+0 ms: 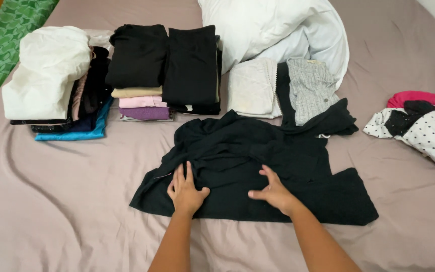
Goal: The person folds several garments on a bed, including a black hoodie, a grey long-sleeved shirt, a black long-sleeved shirt, a white polka-dot top, and a pink t-shirt. Each item is smoothed out, folded into a compact rectangle, and placed on a growing stack of folded clothes.
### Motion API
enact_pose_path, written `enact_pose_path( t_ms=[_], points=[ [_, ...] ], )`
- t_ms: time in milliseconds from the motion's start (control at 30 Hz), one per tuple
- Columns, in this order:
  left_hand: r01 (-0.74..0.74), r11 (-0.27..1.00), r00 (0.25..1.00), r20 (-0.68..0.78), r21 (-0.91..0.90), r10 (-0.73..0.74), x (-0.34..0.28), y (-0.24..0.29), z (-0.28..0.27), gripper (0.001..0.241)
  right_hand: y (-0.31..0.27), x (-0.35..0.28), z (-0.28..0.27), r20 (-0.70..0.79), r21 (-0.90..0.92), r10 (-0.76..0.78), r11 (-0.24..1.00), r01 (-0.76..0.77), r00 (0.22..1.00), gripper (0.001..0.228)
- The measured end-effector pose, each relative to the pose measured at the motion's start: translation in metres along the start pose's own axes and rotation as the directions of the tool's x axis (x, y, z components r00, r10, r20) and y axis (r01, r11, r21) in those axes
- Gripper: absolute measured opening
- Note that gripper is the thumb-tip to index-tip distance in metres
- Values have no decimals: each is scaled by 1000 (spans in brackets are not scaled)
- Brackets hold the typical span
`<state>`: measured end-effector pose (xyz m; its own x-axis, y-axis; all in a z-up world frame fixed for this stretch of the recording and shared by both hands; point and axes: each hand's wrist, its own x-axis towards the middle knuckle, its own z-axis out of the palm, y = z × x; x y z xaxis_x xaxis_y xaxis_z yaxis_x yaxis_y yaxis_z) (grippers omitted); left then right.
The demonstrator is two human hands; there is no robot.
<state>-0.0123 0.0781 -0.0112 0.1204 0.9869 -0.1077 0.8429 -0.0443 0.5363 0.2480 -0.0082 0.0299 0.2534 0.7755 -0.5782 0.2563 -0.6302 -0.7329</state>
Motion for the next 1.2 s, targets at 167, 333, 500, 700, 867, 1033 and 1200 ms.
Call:
enact_pose_path(
  t_ms=[167, 333, 500, 700, 867, 1033, 1200],
  points=[
    [120, 987, 978, 156, 110, -136, 11, 1, -19, 119, 12, 12, -7, -60, 629, 34, 777, 11, 998, 97],
    [128, 987, 972, 184, 93, -144, 18, -16, -14, 123, 29, 30, -13, -106, 840, 59, 540, 57, 993, 81],
    [85, 996, 977, 192, 20, -88, 22, -30, -2, 122, 16, 27, -43, -251, 817, -40, 527, 233, 967, 65],
    [23, 999, 994, 110, 44, -28, 16, -33, 11, 109, 5, -9, -96, -591, 710, -326, 224, 668, 738, 37],
    [-16, 980, 1000, 25, 197, 11, 3, -32, 26, 90, 43, -16, -110, -644, 694, -231, 226, 684, 729, 29],
    [-13, 960, 998, -54, 280, 29, -7, -36, 25, 86, 51, -23, -112, -552, 760, -127, 329, 560, 824, 30],
    [-143, 939, 975, -208, -313, 80, -13, -48, 7, 107, 51, -38, -118, -590, 750, -225, 203, 630, 775, 26]
  ],
)
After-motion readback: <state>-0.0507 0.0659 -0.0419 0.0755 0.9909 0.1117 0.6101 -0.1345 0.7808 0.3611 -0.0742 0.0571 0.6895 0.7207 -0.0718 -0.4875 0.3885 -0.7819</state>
